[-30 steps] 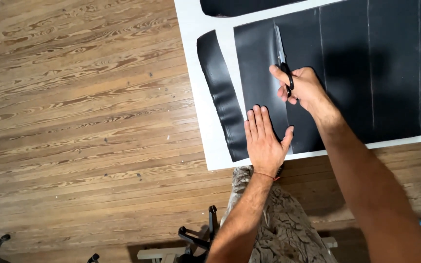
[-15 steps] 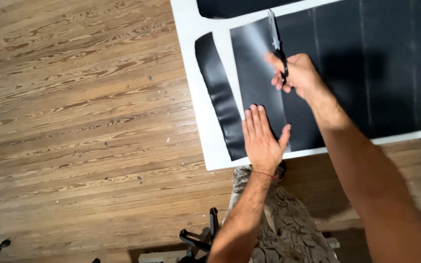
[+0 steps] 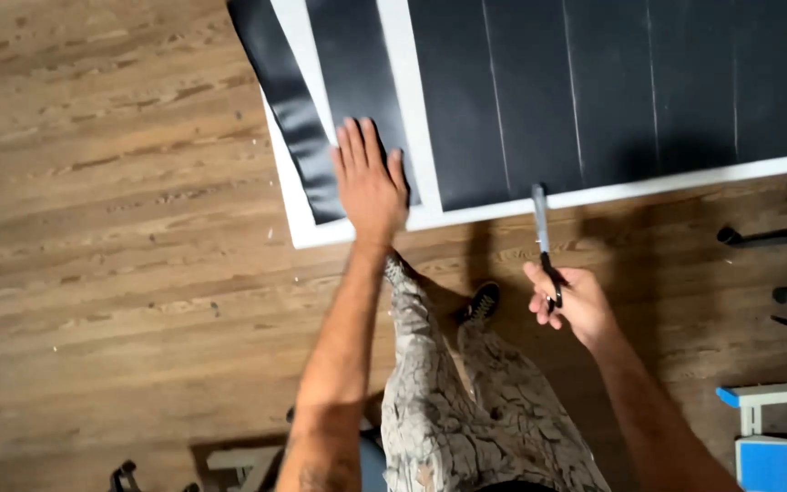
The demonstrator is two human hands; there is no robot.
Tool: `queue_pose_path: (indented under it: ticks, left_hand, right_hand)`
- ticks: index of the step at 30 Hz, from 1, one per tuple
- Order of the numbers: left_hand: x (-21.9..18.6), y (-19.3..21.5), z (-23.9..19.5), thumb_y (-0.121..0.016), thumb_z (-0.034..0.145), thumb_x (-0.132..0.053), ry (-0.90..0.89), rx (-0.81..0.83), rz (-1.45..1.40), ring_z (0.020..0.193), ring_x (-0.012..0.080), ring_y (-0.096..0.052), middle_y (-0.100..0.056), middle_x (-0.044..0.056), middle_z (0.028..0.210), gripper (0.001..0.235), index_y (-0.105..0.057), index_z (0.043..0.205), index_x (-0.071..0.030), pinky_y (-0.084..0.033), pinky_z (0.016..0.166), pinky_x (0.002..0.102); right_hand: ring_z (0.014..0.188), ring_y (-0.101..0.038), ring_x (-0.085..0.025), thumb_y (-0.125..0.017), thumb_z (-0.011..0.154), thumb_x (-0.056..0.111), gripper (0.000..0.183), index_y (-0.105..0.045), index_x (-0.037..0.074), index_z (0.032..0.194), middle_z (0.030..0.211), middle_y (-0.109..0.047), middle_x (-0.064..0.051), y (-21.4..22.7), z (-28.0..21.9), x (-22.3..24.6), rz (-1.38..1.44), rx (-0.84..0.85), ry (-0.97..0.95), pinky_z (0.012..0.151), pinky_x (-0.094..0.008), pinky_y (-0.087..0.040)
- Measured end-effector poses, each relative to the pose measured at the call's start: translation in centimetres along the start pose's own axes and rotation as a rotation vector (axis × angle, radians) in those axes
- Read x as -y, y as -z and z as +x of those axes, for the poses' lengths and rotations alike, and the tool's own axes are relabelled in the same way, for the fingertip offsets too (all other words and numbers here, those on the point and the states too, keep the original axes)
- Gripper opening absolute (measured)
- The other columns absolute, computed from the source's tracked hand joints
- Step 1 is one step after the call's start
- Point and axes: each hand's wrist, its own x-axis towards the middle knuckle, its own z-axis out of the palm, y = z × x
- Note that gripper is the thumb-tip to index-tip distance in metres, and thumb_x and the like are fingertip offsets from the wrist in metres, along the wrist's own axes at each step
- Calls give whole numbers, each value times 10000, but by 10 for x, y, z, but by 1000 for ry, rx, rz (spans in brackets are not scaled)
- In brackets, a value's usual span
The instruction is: Cutting strips of black material along marked lines using scissors
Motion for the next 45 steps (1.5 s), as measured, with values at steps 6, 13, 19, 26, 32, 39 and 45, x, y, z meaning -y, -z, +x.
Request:
queue_pose_path:
  ticks: [6,13,19,26,32,39,45]
  left_hand:
    - [-13,4,8,-718,1044,-480,-145,-130,331,1429,293,-511,-595,17,1516,563,-549,1501,-197,-333,1222,504]
    - [-105,-10,8,-443,1113,-394,-15,-122,-53,1258,292,-470,-519,108,1357,447,-480,1458,-111,-371,1051,428]
    - [-125,-48,-18,-333,1119,-424,116,-2,99,1643,276,-278,-304,100,1728,614,-300,1638,-97,-231,1385,432]
    - [-126,-40,-21,-317,1124,-413,124,84,172,1649,275,-235,-280,79,1738,588,-288,1648,-147,-198,1392,424]
    - [-128,-35,-20,-342,1131,-466,113,127,309,1649,254,-235,-274,57,1738,575,-291,1649,-222,-223,1393,391]
    - [-129,-29,-18,-304,1136,-494,117,187,396,1646,230,-205,-243,36,1740,575,-272,1655,-248,-198,1391,366]
    - [-129,-30,-16,-314,1131,-493,118,182,383,1641,237,-210,-250,47,1735,578,-281,1650,-241,-207,1387,377]
  right_hand:
    - [427,-541,-194,-739,936,387,496,-581,-7,678,590,-634,-181,-5,-25,21,-123,128,-103,338,-273,-304]
    - [399,-531,-169,-745,935,398,479,-576,20,693,578,-634,-157,-7,-7,5,-124,131,-94,312,-254,-284]
    - [382,-530,-162,-754,937,374,471,-588,15,680,573,-647,-156,-15,0,4,-121,126,-66,290,-246,-293]
    - [376,-528,-151,-761,931,390,467,-600,22,693,565,-646,-142,-27,4,2,-117,79,-64,290,-239,-282]
    - [375,-549,-152,-761,929,380,470,-617,17,667,572,-658,-148,-26,4,-9,-50,99,-4,293,-227,-307]
    - [374,-546,-156,-773,916,386,474,-614,6,680,574,-658,-162,-24,7,-5,-89,85,-40,291,-229,-308]
    - [366,-539,-153,-786,905,397,479,-554,51,668,571,-656,-160,-26,12,-2,-115,71,-69,283,-230,-285]
